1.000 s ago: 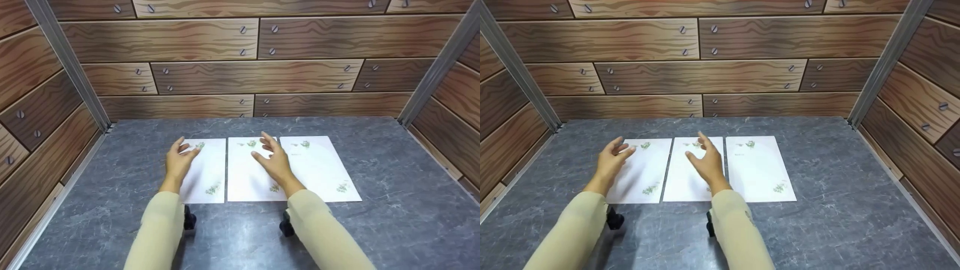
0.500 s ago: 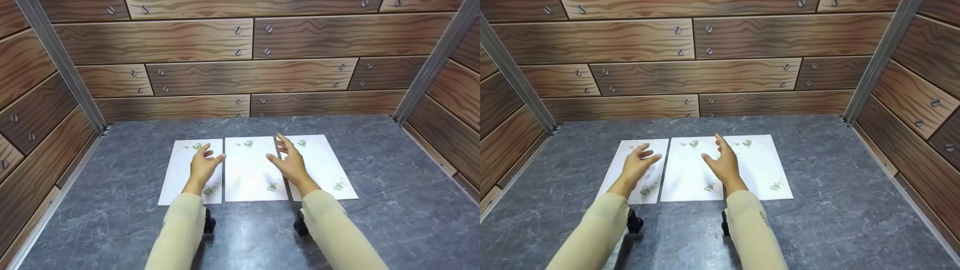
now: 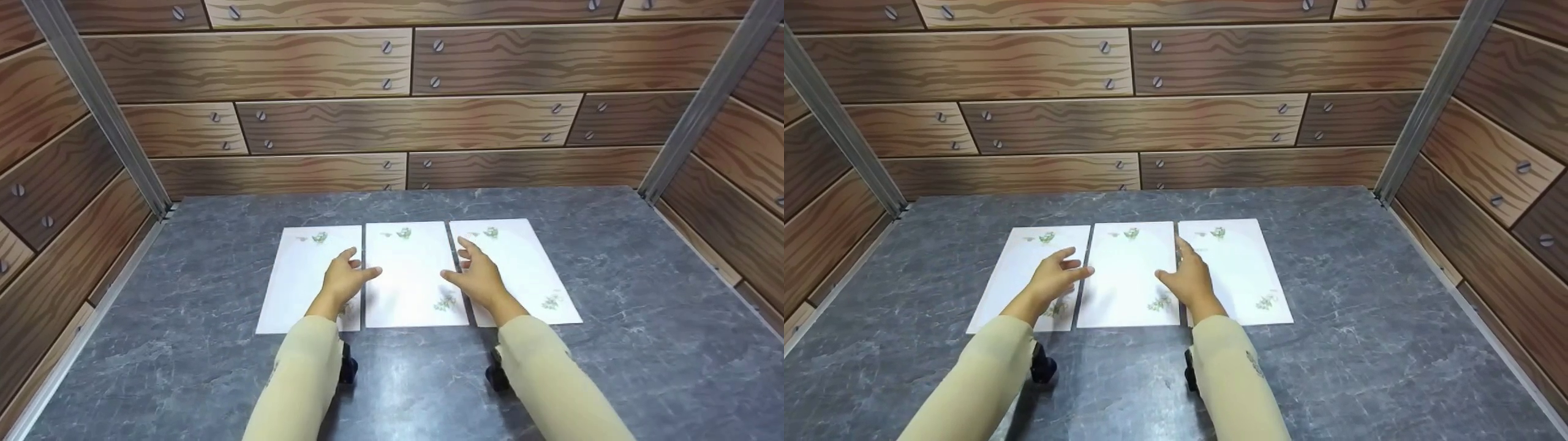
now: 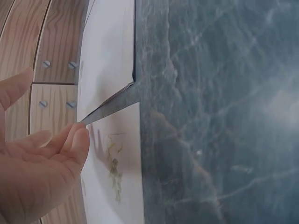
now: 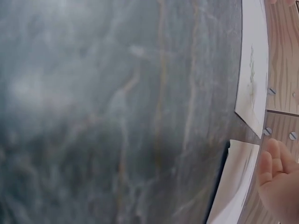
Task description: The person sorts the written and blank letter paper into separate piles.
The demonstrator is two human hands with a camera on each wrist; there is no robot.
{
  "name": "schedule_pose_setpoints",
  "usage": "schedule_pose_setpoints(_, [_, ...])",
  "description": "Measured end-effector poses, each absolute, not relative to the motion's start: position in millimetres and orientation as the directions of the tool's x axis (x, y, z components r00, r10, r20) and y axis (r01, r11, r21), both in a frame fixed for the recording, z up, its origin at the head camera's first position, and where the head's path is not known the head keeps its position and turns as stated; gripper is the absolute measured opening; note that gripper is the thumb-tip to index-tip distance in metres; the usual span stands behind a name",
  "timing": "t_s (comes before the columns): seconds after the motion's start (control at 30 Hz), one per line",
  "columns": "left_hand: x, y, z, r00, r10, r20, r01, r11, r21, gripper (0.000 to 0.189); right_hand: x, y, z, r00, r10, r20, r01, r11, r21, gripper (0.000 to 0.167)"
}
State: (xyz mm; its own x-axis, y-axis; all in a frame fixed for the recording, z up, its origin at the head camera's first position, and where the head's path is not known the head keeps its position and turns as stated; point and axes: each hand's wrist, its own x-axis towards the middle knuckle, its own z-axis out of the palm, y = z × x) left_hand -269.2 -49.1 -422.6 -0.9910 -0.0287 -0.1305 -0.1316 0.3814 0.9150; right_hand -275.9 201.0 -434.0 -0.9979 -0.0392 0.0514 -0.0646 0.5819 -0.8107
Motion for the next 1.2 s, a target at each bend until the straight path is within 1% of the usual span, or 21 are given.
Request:
schedule_pose_setpoints(0.17, [-268.0,-46.5,-425.3,-0.989,-0.031,-0.147,-0.148,0.364,0.92,0.075,-275.8,201.8,-436.2,-0.999,-0.033,-0.013,-0.009,0.604,-0.797,0.081])
schedule_pose_setpoints(0.43, [-269.0,-45.4,-428.0,-0.986,-0.05,-0.16,-0.167,0.347,0.923,0.068,-275.8,201.6,-440.1,-0.999,0.007,-0.048,0.041,0.629,-0.776,0.076])
schedule_pose_setpoints(0.63, [-270.1,-45.3,-428.5,-0.988,-0.05,-0.146,-0.155,0.345,0.926,0.061,-275.8,201.5,-439.8,-1.0,0.001,-0.029,0.023,0.631,-0.775,0.071])
schedule_pose_setpoints(0.8, [-271.3,-46.2,-429.3,-0.986,-0.059,-0.154,-0.165,0.353,0.921,0.06,-274.9,201.2,-438.3,-0.999,-0.01,-0.044,0.028,0.628,-0.778,0.07])
schedule_pose_setpoints(0.97, [-272.3,-48.0,-429.8,-0.984,-0.082,-0.156,-0.175,0.339,0.924,0.059,-275.4,201.6,-438.9,-0.999,-0.015,-0.038,0.021,0.631,-0.776,0.069])
schedule_pose_setpoints(1.2, [-273.1,-47.0,-428.6,-0.987,-0.088,-0.135,-0.156,0.308,0.938,0.052,-275.8,201.7,-438.6,-0.999,-0.004,-0.032,0.022,0.626,-0.779,0.067])
